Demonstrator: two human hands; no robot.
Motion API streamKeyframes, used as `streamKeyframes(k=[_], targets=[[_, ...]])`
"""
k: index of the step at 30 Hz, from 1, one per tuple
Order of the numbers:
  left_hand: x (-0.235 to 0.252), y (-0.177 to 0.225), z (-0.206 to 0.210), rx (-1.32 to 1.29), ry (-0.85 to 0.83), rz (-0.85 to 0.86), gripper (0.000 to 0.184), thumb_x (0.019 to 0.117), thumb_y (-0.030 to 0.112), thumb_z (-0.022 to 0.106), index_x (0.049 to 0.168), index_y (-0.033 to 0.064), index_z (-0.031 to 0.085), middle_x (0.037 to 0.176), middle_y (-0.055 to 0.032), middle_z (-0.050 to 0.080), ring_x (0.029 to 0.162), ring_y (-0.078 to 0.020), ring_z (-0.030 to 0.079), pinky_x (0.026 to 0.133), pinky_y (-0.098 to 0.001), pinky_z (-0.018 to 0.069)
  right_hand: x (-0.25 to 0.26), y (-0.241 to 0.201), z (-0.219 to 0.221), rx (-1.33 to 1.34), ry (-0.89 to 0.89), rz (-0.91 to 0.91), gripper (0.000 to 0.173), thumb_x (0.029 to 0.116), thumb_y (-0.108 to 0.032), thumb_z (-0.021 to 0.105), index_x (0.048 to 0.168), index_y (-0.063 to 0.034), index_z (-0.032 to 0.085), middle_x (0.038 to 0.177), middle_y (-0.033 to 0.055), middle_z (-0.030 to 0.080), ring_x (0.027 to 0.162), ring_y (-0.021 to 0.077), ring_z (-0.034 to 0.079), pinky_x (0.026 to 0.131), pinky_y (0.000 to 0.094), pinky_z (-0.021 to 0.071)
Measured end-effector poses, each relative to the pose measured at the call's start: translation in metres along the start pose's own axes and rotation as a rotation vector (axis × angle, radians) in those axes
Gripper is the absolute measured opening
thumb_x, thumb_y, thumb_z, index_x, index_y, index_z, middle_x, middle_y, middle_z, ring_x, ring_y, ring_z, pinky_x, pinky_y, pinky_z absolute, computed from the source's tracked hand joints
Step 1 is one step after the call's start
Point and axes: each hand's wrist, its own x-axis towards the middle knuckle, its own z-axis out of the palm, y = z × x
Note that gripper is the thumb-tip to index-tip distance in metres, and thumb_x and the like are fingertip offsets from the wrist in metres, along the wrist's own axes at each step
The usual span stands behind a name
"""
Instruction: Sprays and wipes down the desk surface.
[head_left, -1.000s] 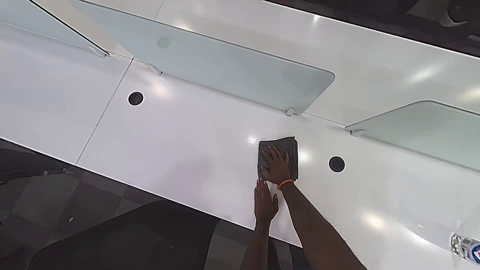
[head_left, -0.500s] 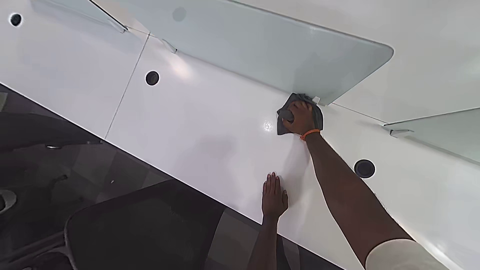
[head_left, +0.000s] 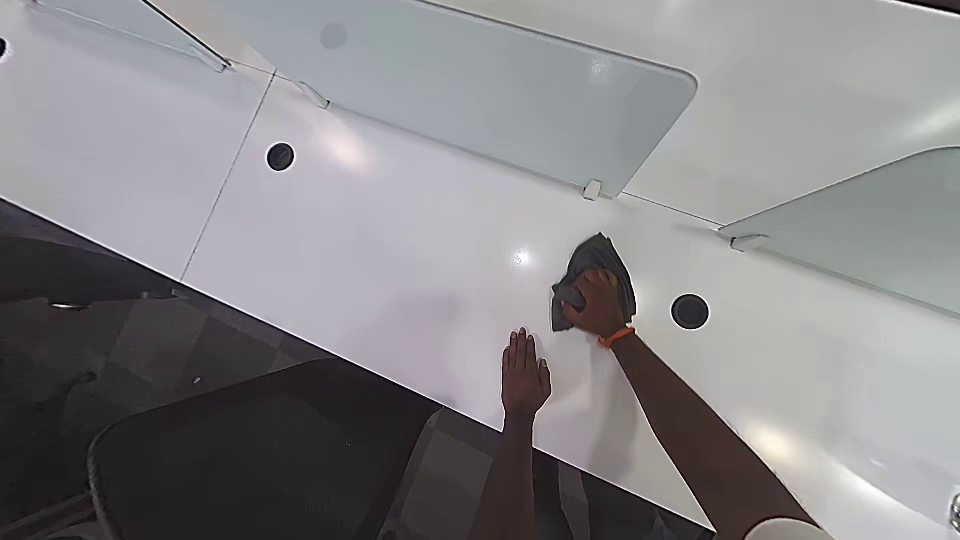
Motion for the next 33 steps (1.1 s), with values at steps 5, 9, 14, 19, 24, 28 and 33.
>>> streamKeyframes(k=[5, 9, 14, 19, 24, 28, 33], targets=[[0.001, 0.001, -0.002, -0.008, -0.027, -0.012, 0.061, 0.1025, 0.036, 0.030, 0.149, 0.0018, 0.049, 0.161, -0.0162, 0.040, 0.152, -0.0334, 0.033, 0.122, -0.0490, 0.0291, -0.126, 0.004, -0.005, -0.038, 0.013, 0.083, 0.053, 0.0865, -0.064, 0.055, 0.100, -0.0158, 0.073, 0.105, 0.0090, 0.072, 0.110, 0.0307, 0.064, 0.110, 0.0600, 0.0359], [0.001, 0.000, 0.000, -0.004, -0.008, -0.006, 0.061, 0.1023, 0.037, 0.031, 0.149, 0.0017, 0.049, 0.161, -0.0166, 0.040, 0.152, -0.0335, 0.032, 0.122, -0.0486, 0.0276, -0.216, -0.009, -0.010, -0.089, 0.054, 0.207, 0.052, 0.0872, -0.061, 0.054, 0.108, -0.0184, 0.075, 0.119, 0.0071, 0.070, 0.118, 0.0300, 0.062, 0.111, 0.0603, 0.0356], [0.002, 0.001, -0.002, 0.014, -0.025, -0.008, 0.065, 0.1002, 0.041, 0.033, 0.150, 0.0018, 0.048, 0.162, -0.0166, 0.038, 0.152, -0.0341, 0.032, 0.122, -0.0495, 0.0281, -0.288, -0.045, -0.002, -0.208, 0.026, 0.347, 0.058, 0.0926, -0.054, 0.045, 0.140, -0.0261, 0.062, 0.153, 0.0037, 0.053, 0.144, 0.0274, 0.045, 0.117, 0.0637, 0.0257], [0.003, 0.001, -0.003, 0.024, -0.043, -0.016, 0.068, 0.0981, 0.044, 0.036, 0.151, 0.0020, 0.047, 0.163, -0.0161, 0.036, 0.153, -0.0342, 0.030, 0.122, -0.0490, 0.0271, -0.273, -0.067, 0.009, -0.304, -0.008, 0.494, 0.065, 0.0933, -0.054, 0.040, 0.153, -0.0294, 0.049, 0.163, 0.0058, 0.040, 0.152, 0.0306, 0.032, 0.119, 0.0676, 0.0175], [0.004, 0.003, -0.004, 0.032, -0.054, -0.027, 0.068, 0.0978, 0.045, 0.037, 0.151, 0.0028, 0.047, 0.163, -0.0158, 0.036, 0.153, -0.0337, 0.029, 0.122, -0.0496, 0.0278, -0.214, -0.054, 0.008, -0.335, -0.021, 0.536, 0.070, 0.0924, -0.056, 0.038, 0.157, -0.0306, 0.042, 0.166, 0.0071, 0.035, 0.155, 0.0319, 0.026, 0.119, 0.0687, 0.0139], [0.003, 0.004, -0.004, 0.040, -0.058, -0.033, 0.068, 0.0979, 0.044, 0.035, 0.150, 0.0025, 0.048, 0.163, -0.0164, 0.037, 0.153, -0.0343, 0.030, 0.121, -0.0502, 0.0282, -0.148, -0.032, 0.004, -0.333, -0.001, 0.541, 0.072, 0.0927, -0.058, 0.038, 0.159, -0.0297, 0.040, 0.167, 0.0077, 0.032, 0.156, 0.0320, 0.024, 0.120, 0.0684, 0.0131], [0.004, 0.005, -0.005, 0.067, -0.096, -0.030, 0.071, 0.0985, 0.048, 0.032, 0.151, 0.0014, 0.047, 0.163, -0.0180, 0.036, 0.153, -0.0355, 0.029, 0.122, -0.0504, 0.0259, -0.066, 0.000, -0.001, -0.373, 0.026, 0.567, 0.072, 0.0940, -0.060, 0.034, 0.159, -0.0307, 0.038, 0.168, 0.0071, 0.031, 0.156, 0.0320, 0.024, 0.120, 0.0687, 0.0135]])
